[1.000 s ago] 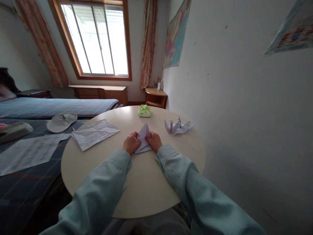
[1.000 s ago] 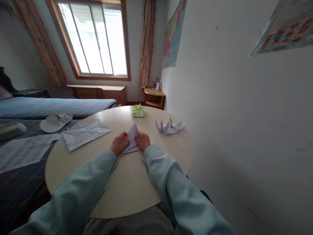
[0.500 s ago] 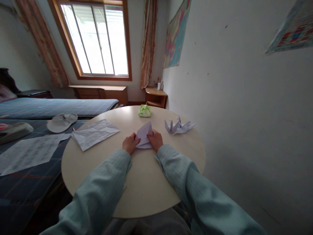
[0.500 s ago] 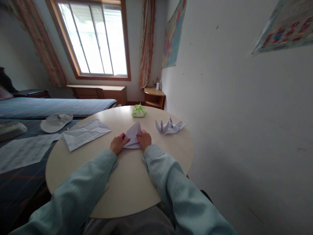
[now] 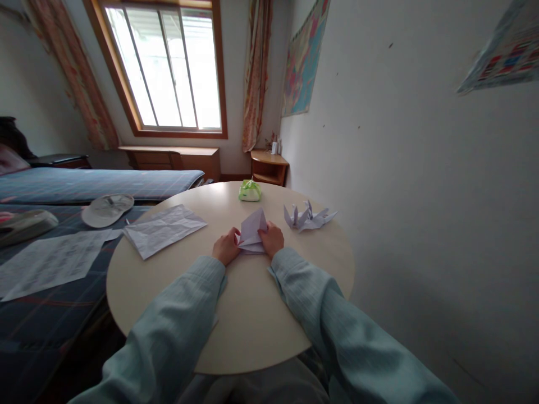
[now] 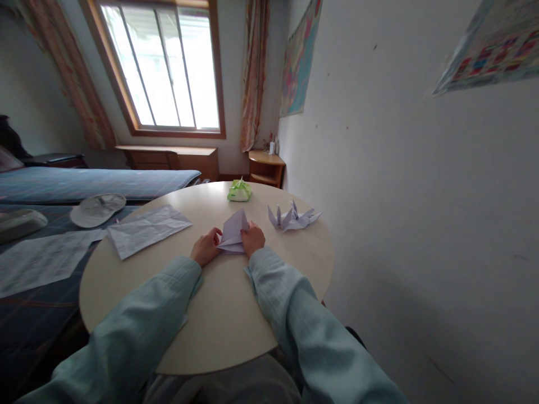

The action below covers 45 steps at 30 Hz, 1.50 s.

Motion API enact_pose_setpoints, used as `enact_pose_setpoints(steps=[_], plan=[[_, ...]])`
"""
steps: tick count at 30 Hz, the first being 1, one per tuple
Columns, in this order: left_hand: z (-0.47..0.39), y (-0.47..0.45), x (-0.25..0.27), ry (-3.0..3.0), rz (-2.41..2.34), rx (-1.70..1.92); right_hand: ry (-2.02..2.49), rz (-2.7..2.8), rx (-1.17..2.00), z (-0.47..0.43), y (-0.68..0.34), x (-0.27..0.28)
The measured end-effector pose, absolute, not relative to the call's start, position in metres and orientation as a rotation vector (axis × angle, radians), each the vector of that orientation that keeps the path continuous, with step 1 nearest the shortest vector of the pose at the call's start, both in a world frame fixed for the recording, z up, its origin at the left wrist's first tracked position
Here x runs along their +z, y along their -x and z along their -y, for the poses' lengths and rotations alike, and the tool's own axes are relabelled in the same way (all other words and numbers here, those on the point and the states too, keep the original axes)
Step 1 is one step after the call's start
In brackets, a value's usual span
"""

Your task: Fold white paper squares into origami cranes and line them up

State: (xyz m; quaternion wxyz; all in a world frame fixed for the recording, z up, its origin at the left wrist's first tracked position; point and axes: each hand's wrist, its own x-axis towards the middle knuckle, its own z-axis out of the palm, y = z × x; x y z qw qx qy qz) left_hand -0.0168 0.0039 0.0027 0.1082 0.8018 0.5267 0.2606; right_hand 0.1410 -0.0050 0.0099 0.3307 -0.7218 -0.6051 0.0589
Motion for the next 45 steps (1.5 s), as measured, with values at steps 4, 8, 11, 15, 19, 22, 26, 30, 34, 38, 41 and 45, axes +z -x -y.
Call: enact_pose_setpoints(steps=[4,8,11,15,19,22,26,30,34,38,41,45], plan=[[-0.007,0.016,-0.001,-2.366,-1.488,0.776,1.96,1.581,0.193,0.005,-0.141,0.01],[-0.013,0.016,-0.004,-2.342,-1.447,0.803,2.01,1.626,0.231,0.005,-0.14,0.009],[-0.016,0.017,-0.004,-2.277,-1.432,0.829,2.007,1.657,0.225,0.003,-0.14,0.008],[-0.018,0.018,-0.001,-2.182,-1.46,0.854,2.0,1.676,0.227,0.003,-0.141,0.007],[-0.016,0.018,-0.001,-2.187,-1.441,0.839,1.992,1.688,0.228,0.004,-0.141,0.008],[-0.015,0.017,-0.002,-2.262,-1.436,0.804,1.998,1.69,0.243,0.005,-0.141,0.009],[-0.012,0.017,-0.002,-2.316,-1.436,0.778,2.005,1.686,0.257,0.004,-0.141,0.01],[-0.01,0.016,0.0,-2.298,-1.452,0.777,1.989,1.684,0.249,0.005,-0.141,0.009],[-0.007,0.015,0.001,-2.366,-1.459,0.74,1.972,1.693,0.232,0.006,-0.14,0.009],[-0.005,0.014,0.0,-2.419,-1.428,0.721,1.978,1.689,0.227,0.005,-0.14,0.009],[-0.005,0.014,0.0,-2.434,-1.359,0.743,1.961,1.703,0.22,0.005,-0.14,0.009],[-0.004,0.014,0.001,-2.471,-1.304,0.752,1.949,1.708,0.217,0.006,-0.14,0.01]])
